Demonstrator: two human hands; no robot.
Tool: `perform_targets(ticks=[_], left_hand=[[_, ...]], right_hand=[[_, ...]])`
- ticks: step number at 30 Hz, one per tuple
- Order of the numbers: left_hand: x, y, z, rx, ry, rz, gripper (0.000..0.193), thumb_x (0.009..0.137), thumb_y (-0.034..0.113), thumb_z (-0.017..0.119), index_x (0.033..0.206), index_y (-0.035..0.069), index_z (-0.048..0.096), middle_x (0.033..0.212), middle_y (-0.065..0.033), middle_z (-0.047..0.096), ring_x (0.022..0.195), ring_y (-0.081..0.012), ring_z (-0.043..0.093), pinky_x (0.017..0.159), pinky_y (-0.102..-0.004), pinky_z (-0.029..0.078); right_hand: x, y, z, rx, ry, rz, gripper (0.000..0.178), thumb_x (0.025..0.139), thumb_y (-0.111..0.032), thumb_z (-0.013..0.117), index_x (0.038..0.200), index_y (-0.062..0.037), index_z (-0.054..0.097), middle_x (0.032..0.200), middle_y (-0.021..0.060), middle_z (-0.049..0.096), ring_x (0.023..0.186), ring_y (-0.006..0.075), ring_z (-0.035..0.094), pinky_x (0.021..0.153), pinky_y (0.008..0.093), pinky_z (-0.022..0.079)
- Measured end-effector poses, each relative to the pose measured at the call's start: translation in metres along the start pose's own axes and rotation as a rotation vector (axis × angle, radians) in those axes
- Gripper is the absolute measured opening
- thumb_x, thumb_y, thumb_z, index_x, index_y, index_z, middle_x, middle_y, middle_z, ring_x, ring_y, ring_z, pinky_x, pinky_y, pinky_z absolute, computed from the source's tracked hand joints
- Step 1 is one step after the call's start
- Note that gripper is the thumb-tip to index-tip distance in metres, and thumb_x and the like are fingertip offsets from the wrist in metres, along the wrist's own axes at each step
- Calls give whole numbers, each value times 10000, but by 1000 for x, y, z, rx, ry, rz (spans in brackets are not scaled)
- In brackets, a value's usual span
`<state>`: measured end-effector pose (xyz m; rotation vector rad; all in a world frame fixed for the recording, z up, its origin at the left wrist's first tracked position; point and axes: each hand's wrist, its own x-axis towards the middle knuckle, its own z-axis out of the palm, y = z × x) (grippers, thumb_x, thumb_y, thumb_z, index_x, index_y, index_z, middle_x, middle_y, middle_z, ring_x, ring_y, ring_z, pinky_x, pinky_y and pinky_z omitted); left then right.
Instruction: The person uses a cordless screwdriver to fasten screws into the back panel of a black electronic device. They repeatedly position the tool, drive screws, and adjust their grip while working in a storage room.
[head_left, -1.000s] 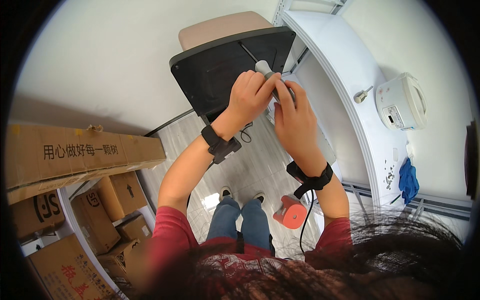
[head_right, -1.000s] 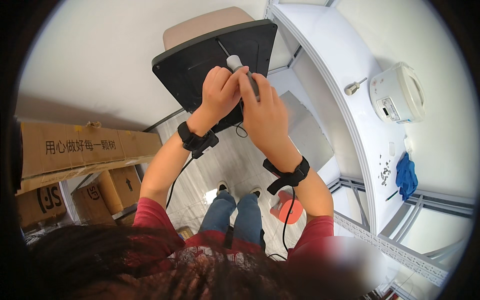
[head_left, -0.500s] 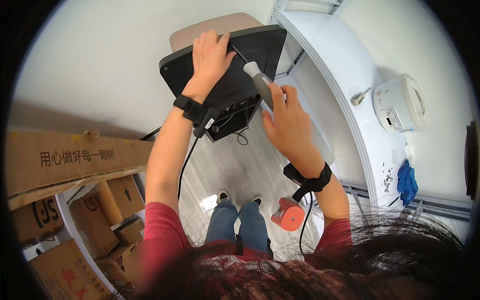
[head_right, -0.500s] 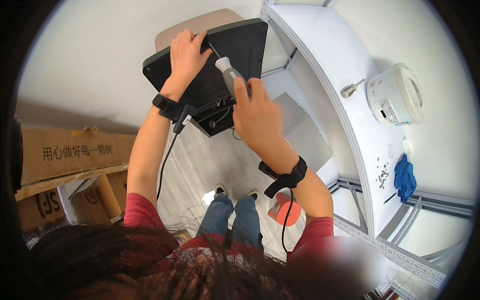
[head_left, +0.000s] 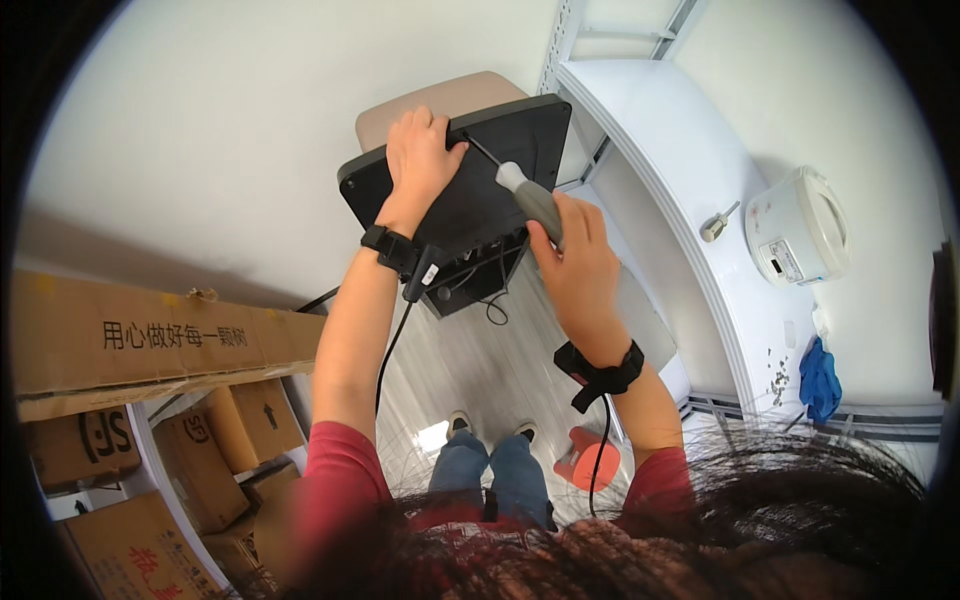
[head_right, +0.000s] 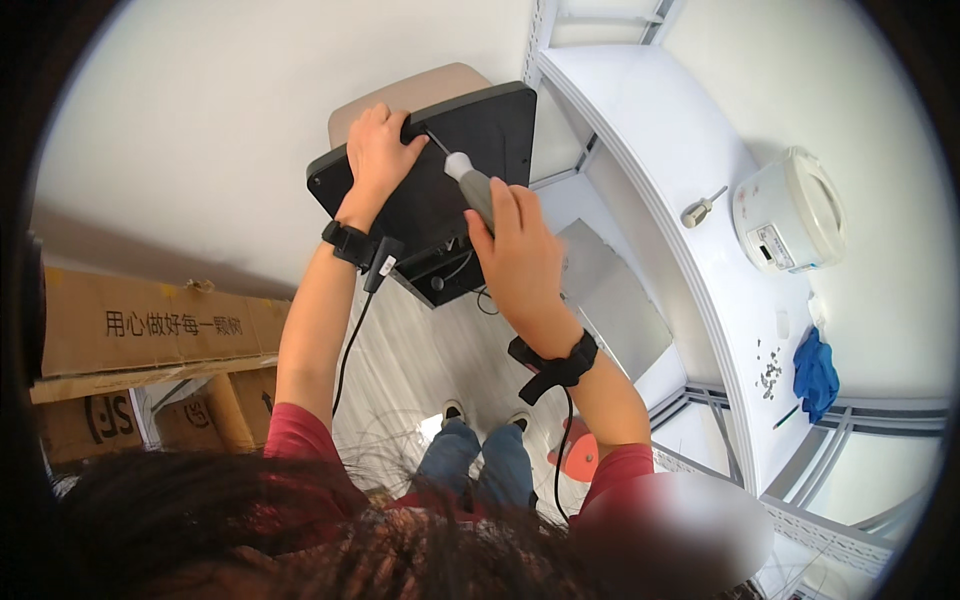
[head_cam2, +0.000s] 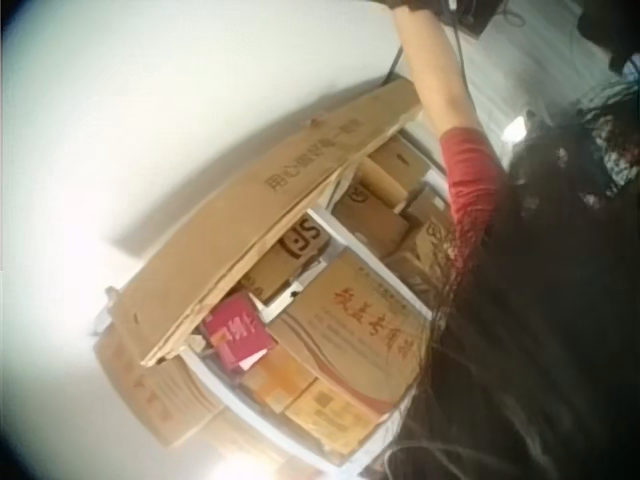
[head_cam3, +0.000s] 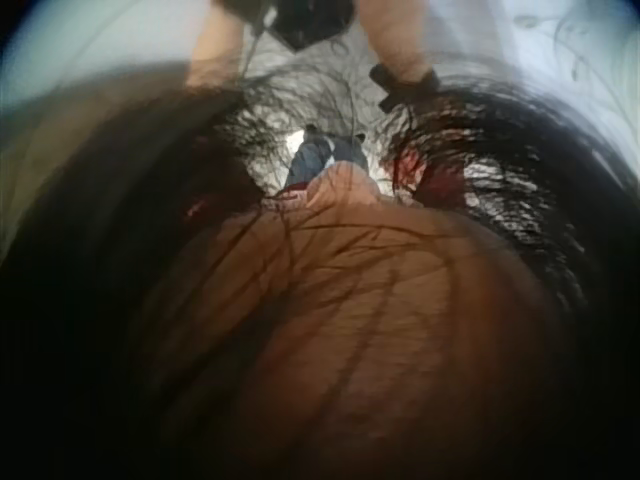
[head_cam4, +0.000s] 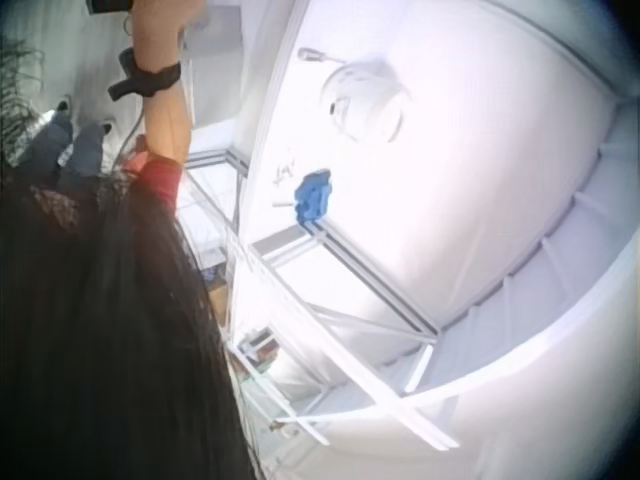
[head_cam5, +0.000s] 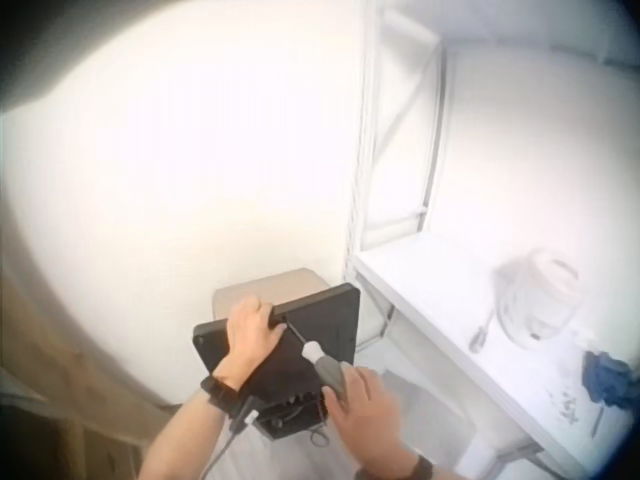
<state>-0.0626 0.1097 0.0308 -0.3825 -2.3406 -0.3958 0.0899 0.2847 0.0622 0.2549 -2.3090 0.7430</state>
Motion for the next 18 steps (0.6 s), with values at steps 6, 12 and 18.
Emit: perform_targets(ticks=[6,12,18], left_hand=[[-2,0,0,6,-8,-21,312,607,214,788,854,63,672,783,-69,539,797,-263,542,691,-370,436],[1,1,2,6,-34,-53,303,604,210,783,828,51,657,790,-79,542,811,-270,546,717,-383,448],[-2,6,-1,7,-39,-55,285,613,199,770,810,40,638,798,-92,547,823,-279,550,720,-392,451]], right_hand=[[-7,-1,9,-31,63,-221,315,790,-22,622,1091,-78,552,1132,132,494,696,284,598,560,337,501],[-15,7,10,-35,-49,-141,371,773,-22,639,1117,-33,498,1070,131,504,732,298,614,559,335,510],[-3,-7,-4,-136,-104,-134,361,804,-135,652,1093,-15,473,975,111,513,621,275,614,490,333,492]])
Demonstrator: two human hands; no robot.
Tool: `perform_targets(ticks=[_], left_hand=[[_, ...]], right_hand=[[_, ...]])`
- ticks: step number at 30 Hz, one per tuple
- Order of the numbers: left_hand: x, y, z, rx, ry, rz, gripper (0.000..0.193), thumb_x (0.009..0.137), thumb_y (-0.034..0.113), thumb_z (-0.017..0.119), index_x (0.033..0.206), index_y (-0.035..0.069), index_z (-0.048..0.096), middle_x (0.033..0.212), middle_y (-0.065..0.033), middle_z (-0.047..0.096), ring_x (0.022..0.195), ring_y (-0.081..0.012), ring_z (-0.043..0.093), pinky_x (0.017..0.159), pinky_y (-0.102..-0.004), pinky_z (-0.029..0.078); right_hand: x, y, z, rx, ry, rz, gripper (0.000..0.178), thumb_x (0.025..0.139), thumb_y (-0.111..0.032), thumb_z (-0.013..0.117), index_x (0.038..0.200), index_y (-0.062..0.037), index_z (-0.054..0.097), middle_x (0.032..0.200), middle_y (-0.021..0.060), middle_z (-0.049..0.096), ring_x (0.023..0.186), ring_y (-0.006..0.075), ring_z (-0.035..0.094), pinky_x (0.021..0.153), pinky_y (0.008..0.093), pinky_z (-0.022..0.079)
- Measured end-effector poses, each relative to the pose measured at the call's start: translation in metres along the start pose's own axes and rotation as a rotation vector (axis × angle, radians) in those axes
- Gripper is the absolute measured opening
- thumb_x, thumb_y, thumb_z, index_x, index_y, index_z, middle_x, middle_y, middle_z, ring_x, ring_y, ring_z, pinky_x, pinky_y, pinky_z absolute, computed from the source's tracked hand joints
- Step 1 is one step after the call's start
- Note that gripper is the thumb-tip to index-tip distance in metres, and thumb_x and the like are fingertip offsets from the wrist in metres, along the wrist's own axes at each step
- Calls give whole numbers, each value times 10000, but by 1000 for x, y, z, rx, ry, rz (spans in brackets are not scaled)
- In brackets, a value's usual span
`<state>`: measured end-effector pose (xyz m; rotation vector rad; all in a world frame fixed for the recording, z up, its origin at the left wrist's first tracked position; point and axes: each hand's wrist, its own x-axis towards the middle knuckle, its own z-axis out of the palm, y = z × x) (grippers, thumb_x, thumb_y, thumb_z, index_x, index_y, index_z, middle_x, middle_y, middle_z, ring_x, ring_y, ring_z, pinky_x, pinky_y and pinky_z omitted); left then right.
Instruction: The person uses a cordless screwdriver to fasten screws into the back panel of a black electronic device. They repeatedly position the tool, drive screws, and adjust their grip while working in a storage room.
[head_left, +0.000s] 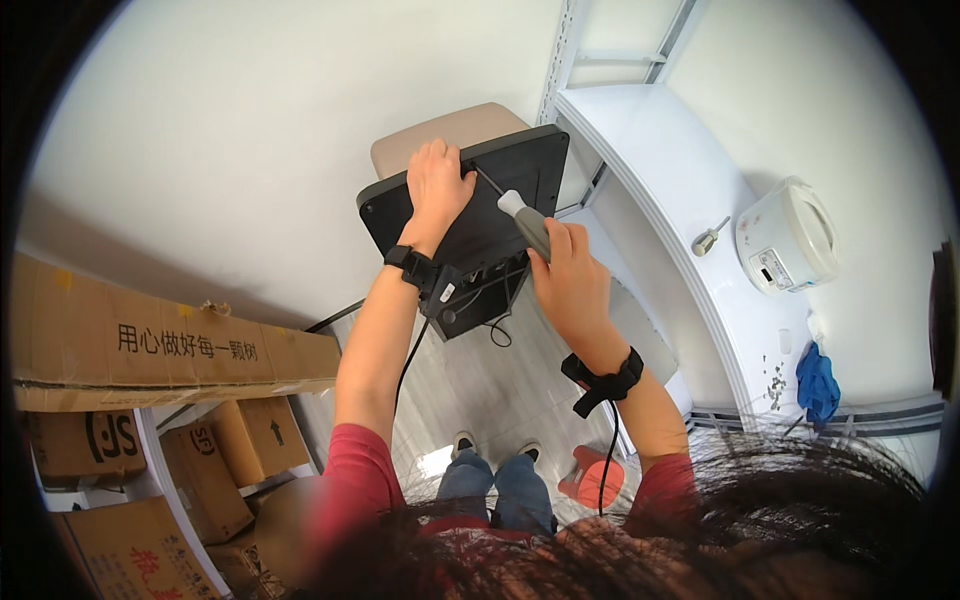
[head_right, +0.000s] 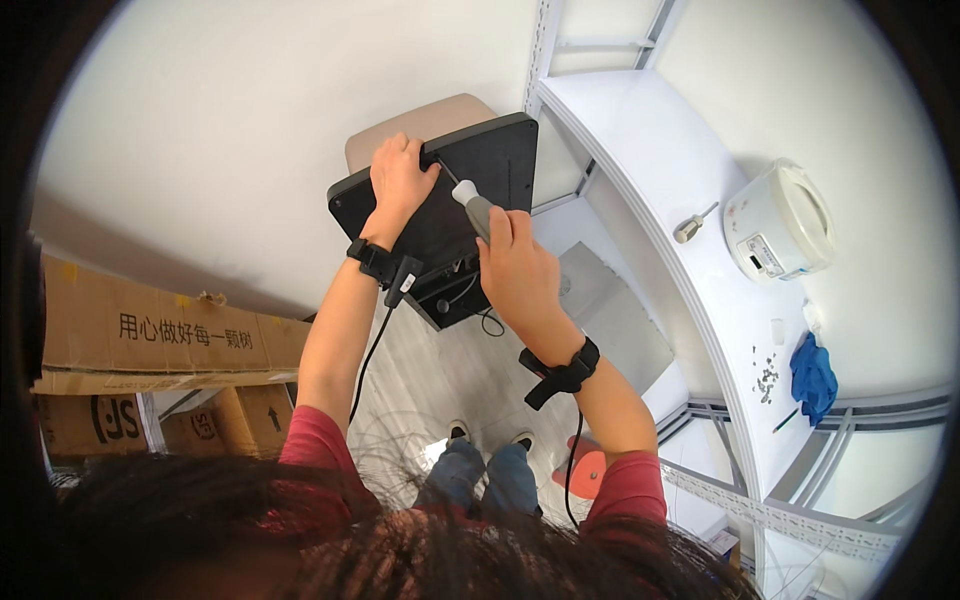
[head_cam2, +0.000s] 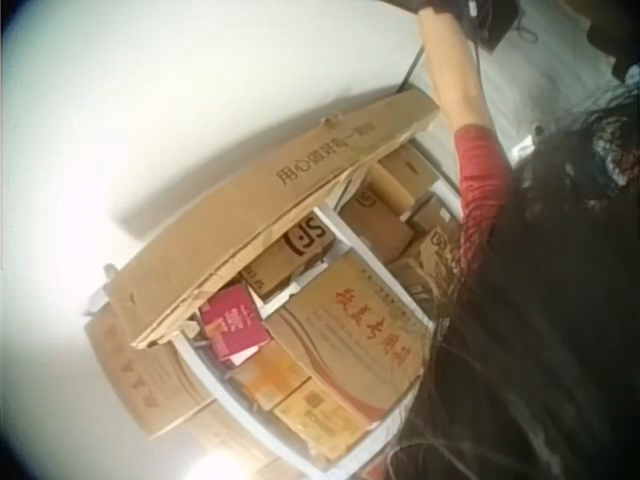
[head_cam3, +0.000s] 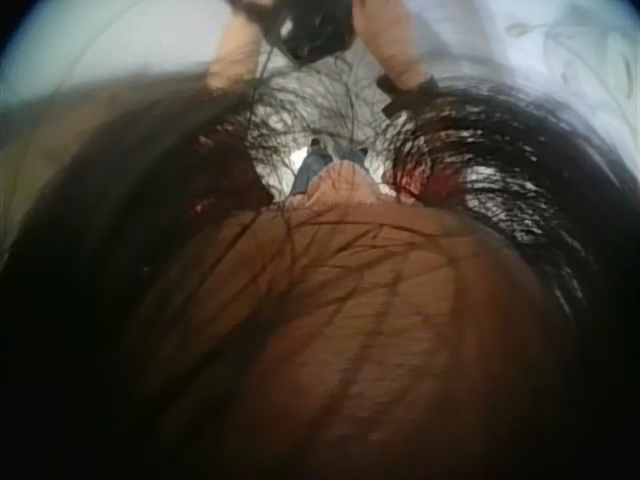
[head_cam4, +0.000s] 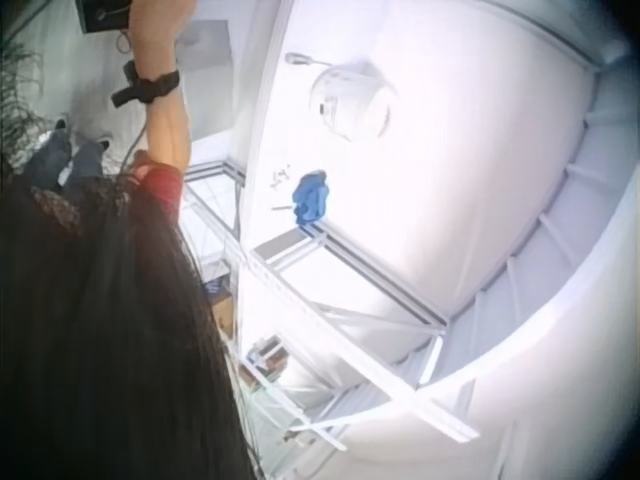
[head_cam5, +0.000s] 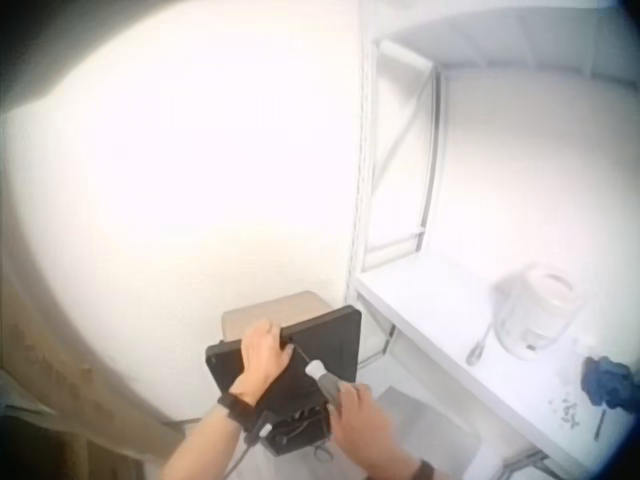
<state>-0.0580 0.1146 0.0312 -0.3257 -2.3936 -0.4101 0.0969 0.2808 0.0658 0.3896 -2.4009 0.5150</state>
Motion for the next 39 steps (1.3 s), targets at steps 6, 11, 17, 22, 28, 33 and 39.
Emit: perform_targets(ticks=[6,11,17,22,28,33,39], left_hand=[[2,-2,1,-37,16,5,247,653,190,728,815,28,636,786,-100,546,812,-286,553,715,-397,453],[2,-3,0,-42,15,11,215,678,176,700,810,20,632,773,-103,544,802,-289,554,711,-401,453],[0,-1,4,-57,58,15,180,691,175,681,750,27,598,765,-102,534,786,-288,547,687,-402,442],[-2,-1,6,-53,118,33,164,662,163,677,685,42,569,745,-94,525,763,-277,539,661,-393,425],[-6,6,2,-74,121,46,154,643,146,674,669,46,560,735,-91,521,751,-275,536,651,-393,418],[-8,7,1,-91,114,36,166,670,163,673,711,36,574,737,-99,525,757,-299,541,661,-409,433],[-12,9,-2,-74,127,55,202,666,169,709,728,41,566,755,-101,532,764,-296,542,665,-399,436]], right_hand=[[12,-6,-4,2,-72,135,330,811,-247,682,999,-19,536,808,119,597,563,302,583,480,354,449],[19,-2,-9,101,-148,363,400,860,-393,606,894,-4,518,572,131,566,519,313,572,476,381,434],[40,6,-23,266,-159,533,411,854,-405,606,874,3,558,534,152,553,537,340,571,504,401,423],[37,-12,-42,321,-219,406,379,821,-293,652,1008,-5,491,608,171,576,588,365,589,534,408,444],[26,-10,-54,77,-410,78,359,804,-131,630,1112,-64,458,945,159,607,669,291,604,550,371,467],[20,6,-55,-224,-185,-491,442,728,-30,582,1166,-63,530,1189,130,498,714,206,525,573,300,458],[21,16,-57,-426,-210,-758,499,701,-29,578,1195,15,523,1145,135,499,731,173,477,608,253,447]])
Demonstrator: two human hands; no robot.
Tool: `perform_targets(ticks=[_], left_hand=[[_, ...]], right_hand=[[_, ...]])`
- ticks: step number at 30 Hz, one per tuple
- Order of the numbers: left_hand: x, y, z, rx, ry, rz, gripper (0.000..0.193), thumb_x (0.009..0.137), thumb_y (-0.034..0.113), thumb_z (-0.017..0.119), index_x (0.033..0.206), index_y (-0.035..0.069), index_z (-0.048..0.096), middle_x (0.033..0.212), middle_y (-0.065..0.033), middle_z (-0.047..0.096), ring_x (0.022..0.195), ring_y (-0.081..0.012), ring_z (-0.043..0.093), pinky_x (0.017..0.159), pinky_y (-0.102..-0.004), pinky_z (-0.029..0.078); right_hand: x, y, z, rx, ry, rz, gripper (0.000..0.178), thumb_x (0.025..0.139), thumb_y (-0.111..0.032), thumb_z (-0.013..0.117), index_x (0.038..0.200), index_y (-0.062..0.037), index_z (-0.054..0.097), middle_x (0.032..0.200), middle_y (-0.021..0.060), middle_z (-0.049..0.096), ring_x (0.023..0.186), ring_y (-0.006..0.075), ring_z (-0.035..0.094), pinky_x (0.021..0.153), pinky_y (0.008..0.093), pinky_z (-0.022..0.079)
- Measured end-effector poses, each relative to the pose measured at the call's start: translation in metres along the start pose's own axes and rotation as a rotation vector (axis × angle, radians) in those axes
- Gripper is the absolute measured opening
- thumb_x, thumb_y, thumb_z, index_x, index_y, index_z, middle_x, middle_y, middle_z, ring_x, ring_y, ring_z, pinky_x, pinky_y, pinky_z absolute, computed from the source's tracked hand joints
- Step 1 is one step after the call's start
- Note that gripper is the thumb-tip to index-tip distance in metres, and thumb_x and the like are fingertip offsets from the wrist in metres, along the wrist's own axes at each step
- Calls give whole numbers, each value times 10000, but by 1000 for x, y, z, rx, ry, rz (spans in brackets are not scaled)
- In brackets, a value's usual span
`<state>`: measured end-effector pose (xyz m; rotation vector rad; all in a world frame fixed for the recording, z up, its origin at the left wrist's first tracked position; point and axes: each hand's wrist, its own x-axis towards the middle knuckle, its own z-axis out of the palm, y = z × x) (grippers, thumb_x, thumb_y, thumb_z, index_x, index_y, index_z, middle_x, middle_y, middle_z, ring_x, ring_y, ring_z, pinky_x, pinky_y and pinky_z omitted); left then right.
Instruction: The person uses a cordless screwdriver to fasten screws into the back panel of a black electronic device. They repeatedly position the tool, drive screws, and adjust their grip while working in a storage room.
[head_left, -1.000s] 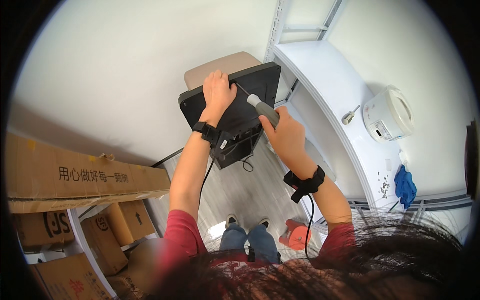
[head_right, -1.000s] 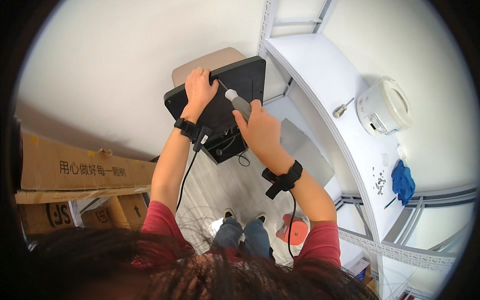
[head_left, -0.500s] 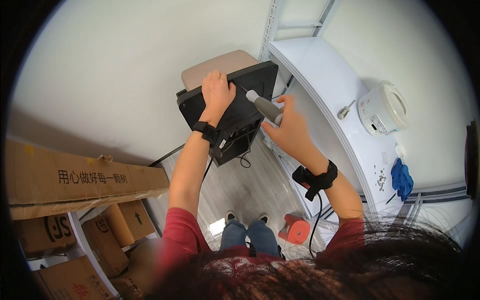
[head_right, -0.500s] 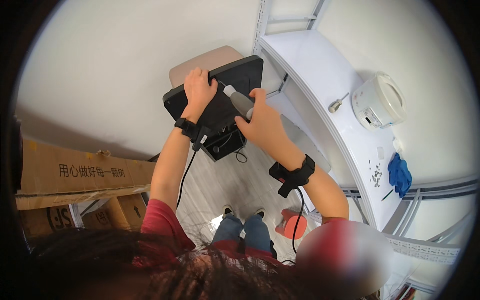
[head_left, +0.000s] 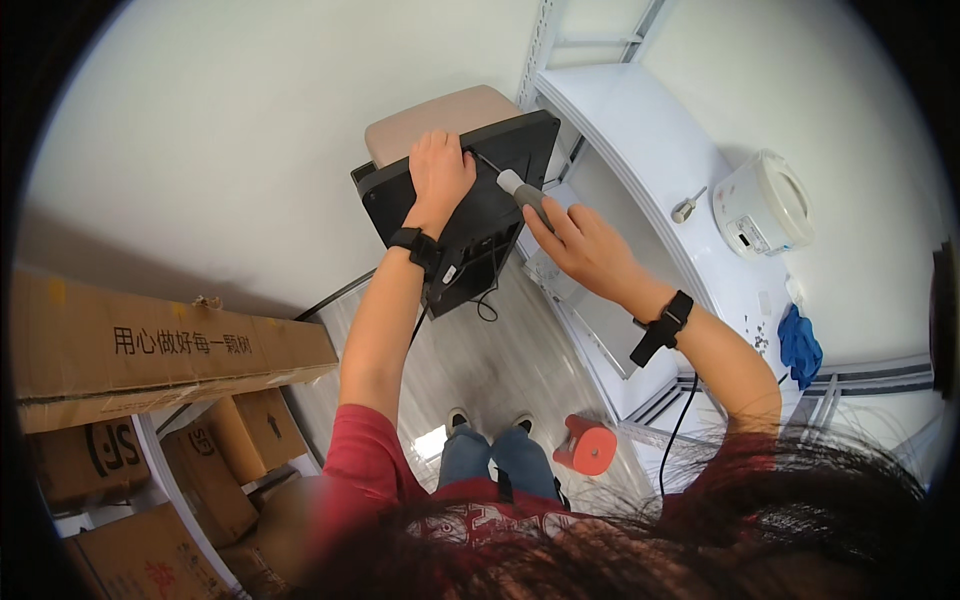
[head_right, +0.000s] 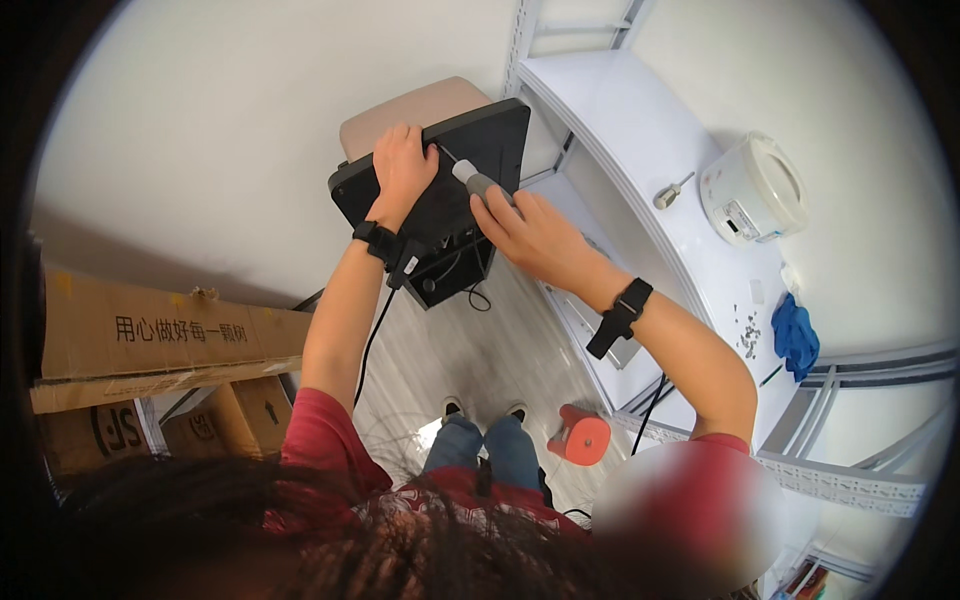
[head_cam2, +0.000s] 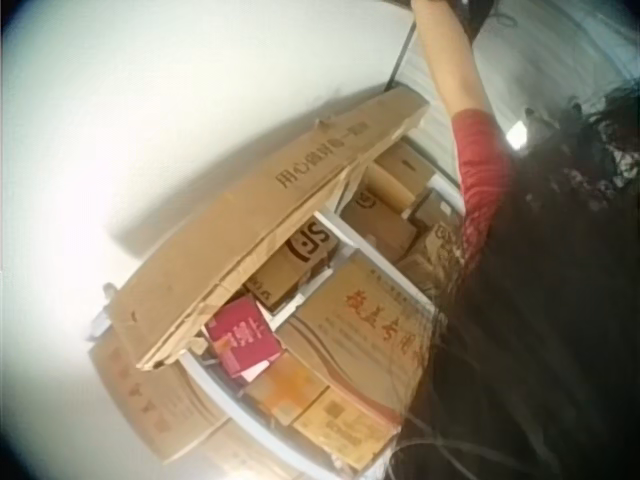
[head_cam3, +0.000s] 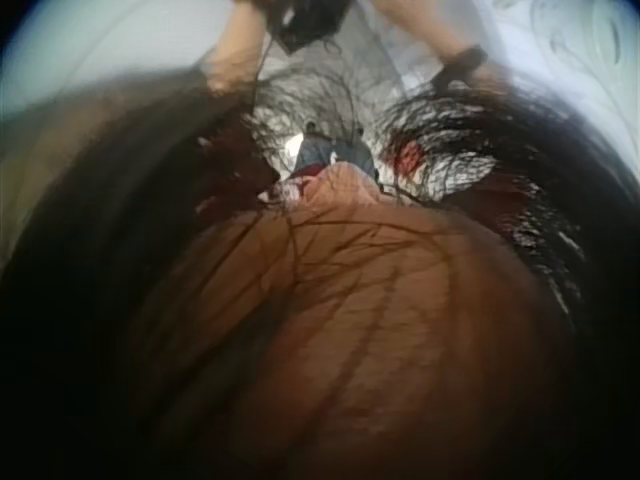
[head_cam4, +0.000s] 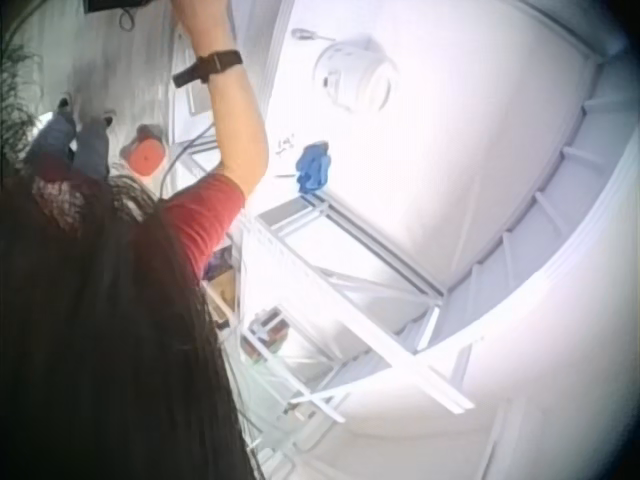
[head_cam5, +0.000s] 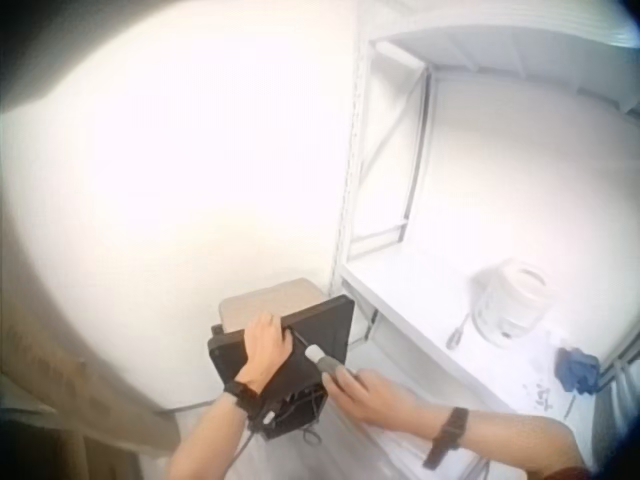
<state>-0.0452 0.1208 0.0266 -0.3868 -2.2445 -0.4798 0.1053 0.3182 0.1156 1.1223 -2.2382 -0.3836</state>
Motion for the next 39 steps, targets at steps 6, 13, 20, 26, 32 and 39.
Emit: perform_targets(ticks=[6,13,20,26,32,39], left_hand=[[0,-3,-3,82,-140,8,282,643,222,768,792,65,588,816,-67,539,816,-247,541,708,-365,418],[0,-1,-3,66,-111,11,270,638,205,769,784,66,590,811,-67,540,815,-243,540,702,-358,421],[0,-5,2,46,-80,20,282,629,205,774,748,60,564,780,-77,533,791,-263,540,677,-378,425],[2,-5,4,54,-72,21,289,629,211,777,739,63,555,769,-76,529,784,-268,540,663,-385,424],[2,-6,5,52,-51,32,288,631,215,773,742,62,556,768,-77,527,787,-273,537,664,-388,422],[-1,-5,2,50,-34,71,292,629,208,770,750,54,555,772,-89,522,786,-281,524,675,-389,420]], right_hand=[[0,-5,6,-96,-7,79,462,758,-38,590,1204,53,510,1080,122,528,696,158,494,572,237,460],[2,-6,11,-75,-17,206,479,732,-76,600,1175,72,492,906,93,508,655,142,528,496,222,461],[13,-15,9,123,-84,443,394,864,-270,615,1102,25,507,848,93,517,561,200,556,427,288,443],[18,-19,11,253,-177,639,375,899,-372,558,963,-3,542,609,118,567,480,273,556,408,354,420],[21,-17,9,487,-333,908,447,936,-418,464,789,-1,529,583,169,584,494,336,568,462,409,441],[21,-8,-9,740,-289,1070,466,949,-394,421,853,38,568,626,213,589,614,398,576,565,463,443]])
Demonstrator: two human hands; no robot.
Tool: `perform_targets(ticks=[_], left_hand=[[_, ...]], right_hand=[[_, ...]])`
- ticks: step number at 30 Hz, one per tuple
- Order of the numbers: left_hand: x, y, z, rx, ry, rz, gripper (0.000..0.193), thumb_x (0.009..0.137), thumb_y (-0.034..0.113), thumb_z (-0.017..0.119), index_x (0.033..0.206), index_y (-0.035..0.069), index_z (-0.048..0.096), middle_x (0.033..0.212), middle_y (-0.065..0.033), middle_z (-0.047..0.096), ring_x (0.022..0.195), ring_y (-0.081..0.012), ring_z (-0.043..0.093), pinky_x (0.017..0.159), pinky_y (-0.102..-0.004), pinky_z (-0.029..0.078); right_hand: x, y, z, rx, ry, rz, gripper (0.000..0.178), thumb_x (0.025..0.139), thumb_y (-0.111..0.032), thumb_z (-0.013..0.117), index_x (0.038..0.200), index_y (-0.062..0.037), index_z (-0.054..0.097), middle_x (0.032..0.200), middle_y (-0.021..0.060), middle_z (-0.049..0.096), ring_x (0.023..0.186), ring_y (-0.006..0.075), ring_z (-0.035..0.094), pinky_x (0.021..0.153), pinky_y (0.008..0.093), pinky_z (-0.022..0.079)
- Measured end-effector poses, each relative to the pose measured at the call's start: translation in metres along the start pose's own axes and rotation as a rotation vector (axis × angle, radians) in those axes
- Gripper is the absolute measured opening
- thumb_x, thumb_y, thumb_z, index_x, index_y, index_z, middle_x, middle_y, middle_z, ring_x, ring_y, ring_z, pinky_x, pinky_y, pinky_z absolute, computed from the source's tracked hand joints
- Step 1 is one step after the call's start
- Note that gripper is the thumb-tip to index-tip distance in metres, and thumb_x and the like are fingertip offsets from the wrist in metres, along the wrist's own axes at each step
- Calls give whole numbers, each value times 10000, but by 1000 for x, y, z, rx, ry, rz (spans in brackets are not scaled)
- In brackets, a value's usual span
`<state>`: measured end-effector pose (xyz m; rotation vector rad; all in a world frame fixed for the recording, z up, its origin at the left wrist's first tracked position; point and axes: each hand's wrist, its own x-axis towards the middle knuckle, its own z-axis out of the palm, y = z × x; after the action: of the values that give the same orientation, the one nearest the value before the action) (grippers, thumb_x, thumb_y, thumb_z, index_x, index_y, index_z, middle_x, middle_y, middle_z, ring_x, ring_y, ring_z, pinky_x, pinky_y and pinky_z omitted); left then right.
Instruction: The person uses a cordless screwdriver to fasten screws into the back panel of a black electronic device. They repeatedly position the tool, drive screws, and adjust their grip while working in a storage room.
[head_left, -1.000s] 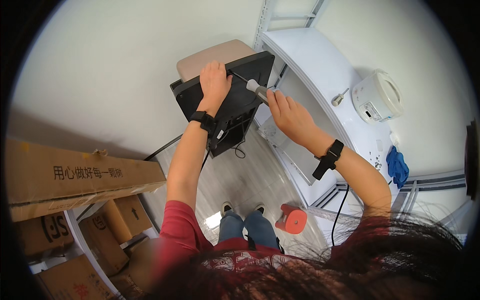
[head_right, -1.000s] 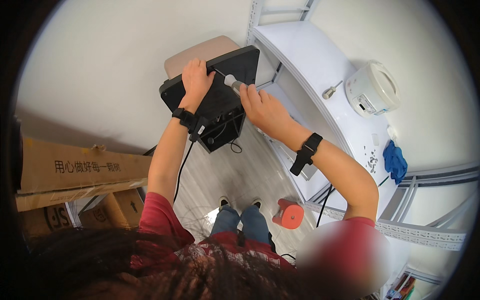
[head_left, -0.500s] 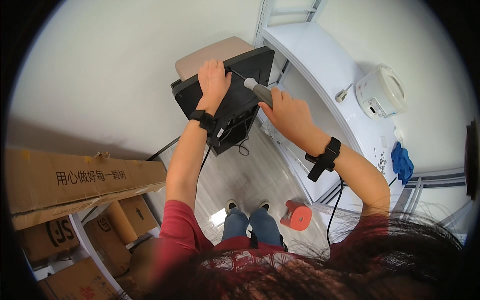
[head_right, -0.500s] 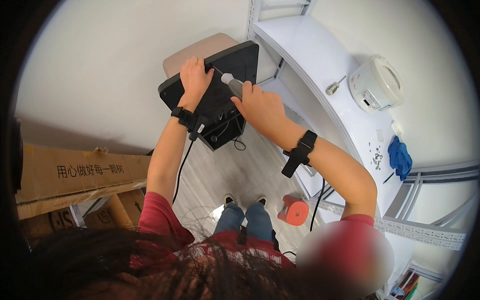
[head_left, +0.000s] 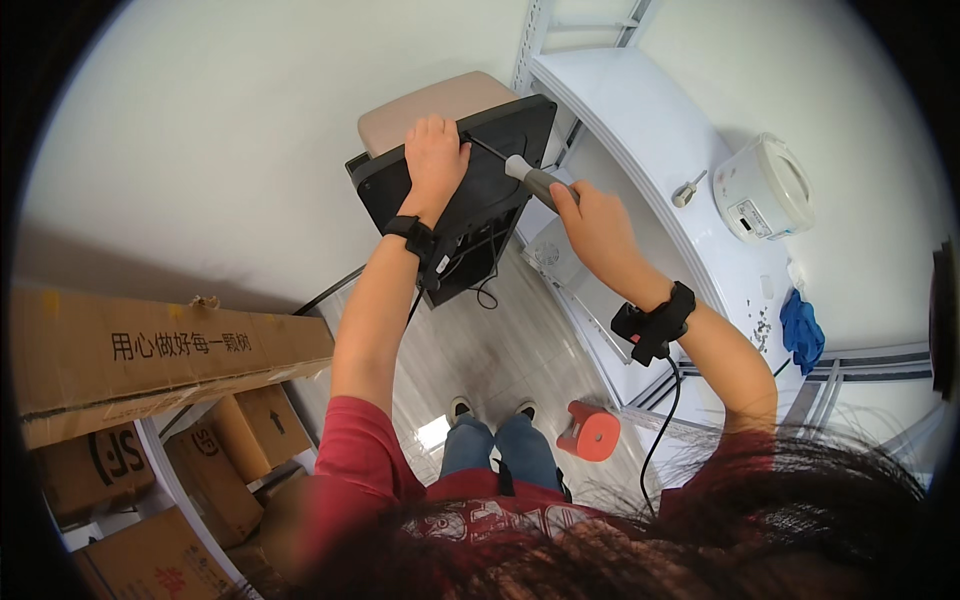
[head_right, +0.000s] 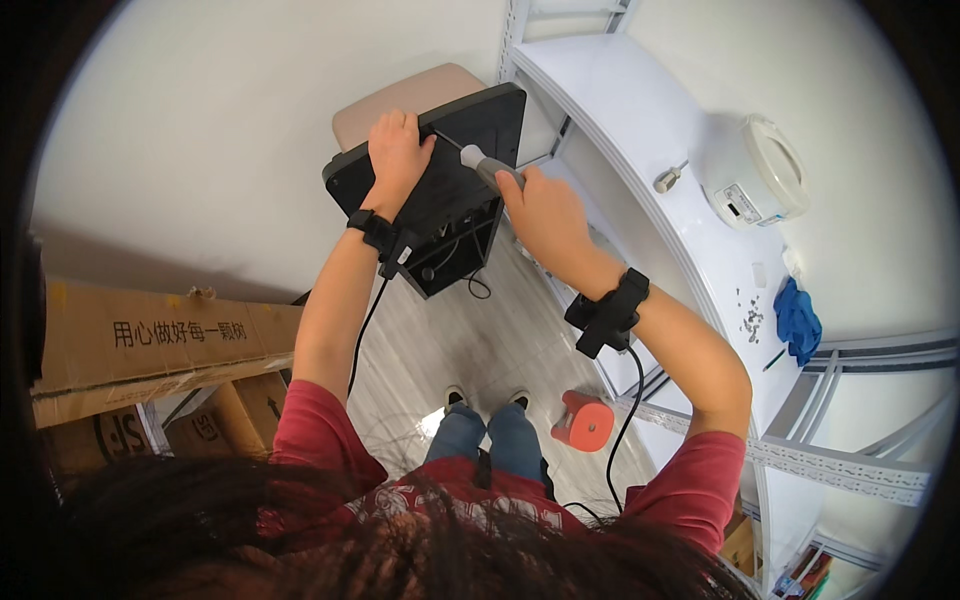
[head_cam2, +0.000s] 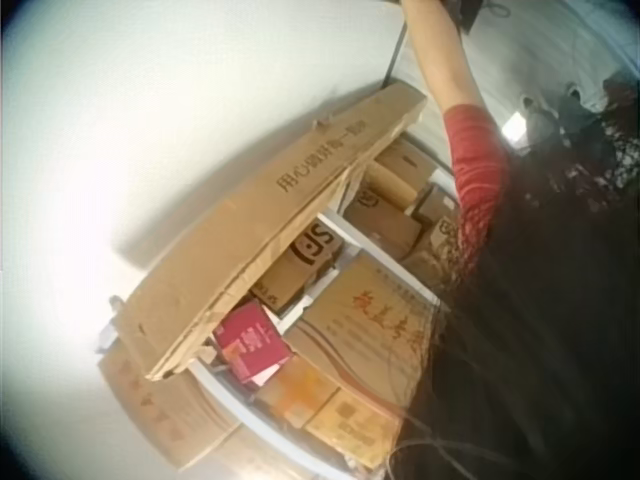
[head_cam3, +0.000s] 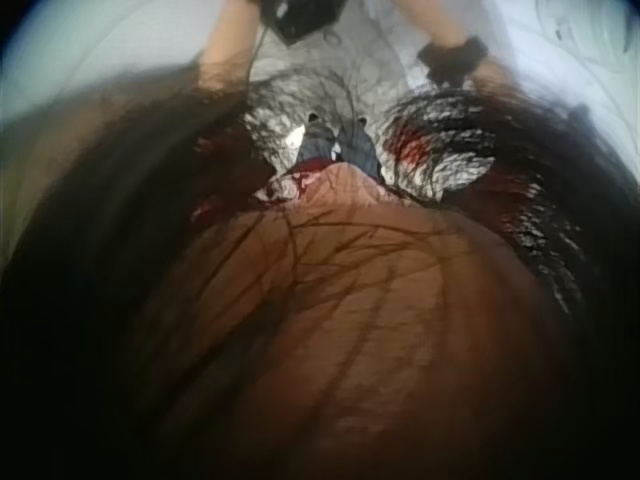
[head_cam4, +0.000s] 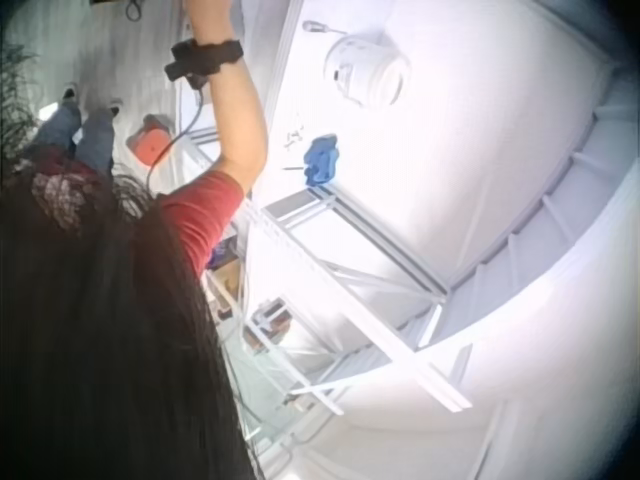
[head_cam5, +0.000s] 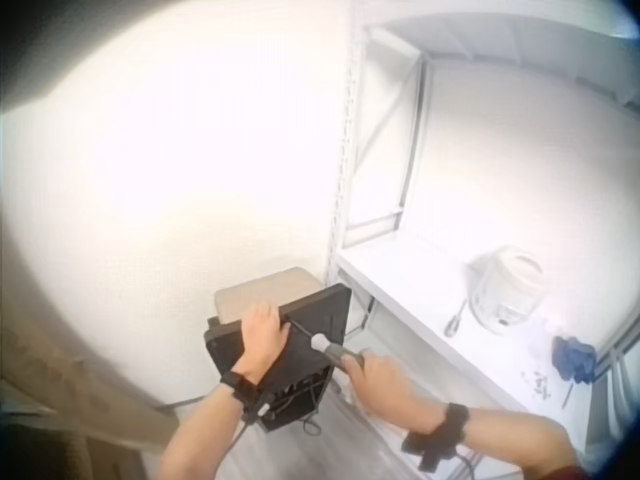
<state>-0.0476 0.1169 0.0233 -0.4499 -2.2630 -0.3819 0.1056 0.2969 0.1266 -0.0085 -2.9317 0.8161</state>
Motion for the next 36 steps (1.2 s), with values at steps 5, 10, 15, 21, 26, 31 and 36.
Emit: perform_targets(ticks=[5,10,15,21,26,31,36], left_hand=[[-3,4,-3,-22,-6,-8,296,626,206,771,756,52,554,783,-89,522,788,-280,523,678,-390,420],[-4,6,-6,-36,8,4,294,628,201,769,764,51,555,789,-88,524,789,-278,524,680,-388,421],[-6,4,-7,-14,-8,-9,289,634,202,765,768,50,558,792,-86,525,793,-275,525,684,-385,422],[-7,8,-8,-5,-9,-3,284,645,207,760,782,50,566,796,-84,525,795,-270,526,683,-379,417],[-7,8,-8,2,-13,-1,283,647,210,759,782,53,566,794,-83,524,792,-267,525,677,-377,413],[-7,8,-7,4,-11,0,282,645,210,757,782,53,566,787,-83,520,789,-266,524,676,-378,414],[-7,7,-7,10,-17,-1,282,647,210,755,784,54,564,784,-84,518,788,-268,523,676,-380,414]], right_hand=[[-7,2,1,39,19,53,461,945,-388,435,849,43,571,639,226,587,606,402,573,559,458,439],[-11,6,2,18,45,18,402,928,-366,487,938,34,528,622,220,584,615,392,587,566,454,447],[-20,-5,-5,20,12,-74,361,861,-257,604,1047,-4,425,631,208,588,618,387,595,560,459,445],[-18,10,-3,-105,68,-191,332,827,-181,636,1034,-31,424,668,188,601,618,392,586,530,455,437],[-16,15,0,-115,186,-257,307,818,-216,664,1007,-55,484,591,137,572,558,335,585,511,401,433],[-18,14,-3,-101,153,-187,298,847,-287,633,925,-27,509,622,151,589,591,353,588,530,417,442],[-16,14,-6,-70,45,-18,392,862,-391,599,835,-1,569,578,148,575,578,353,582,546,423,450]])
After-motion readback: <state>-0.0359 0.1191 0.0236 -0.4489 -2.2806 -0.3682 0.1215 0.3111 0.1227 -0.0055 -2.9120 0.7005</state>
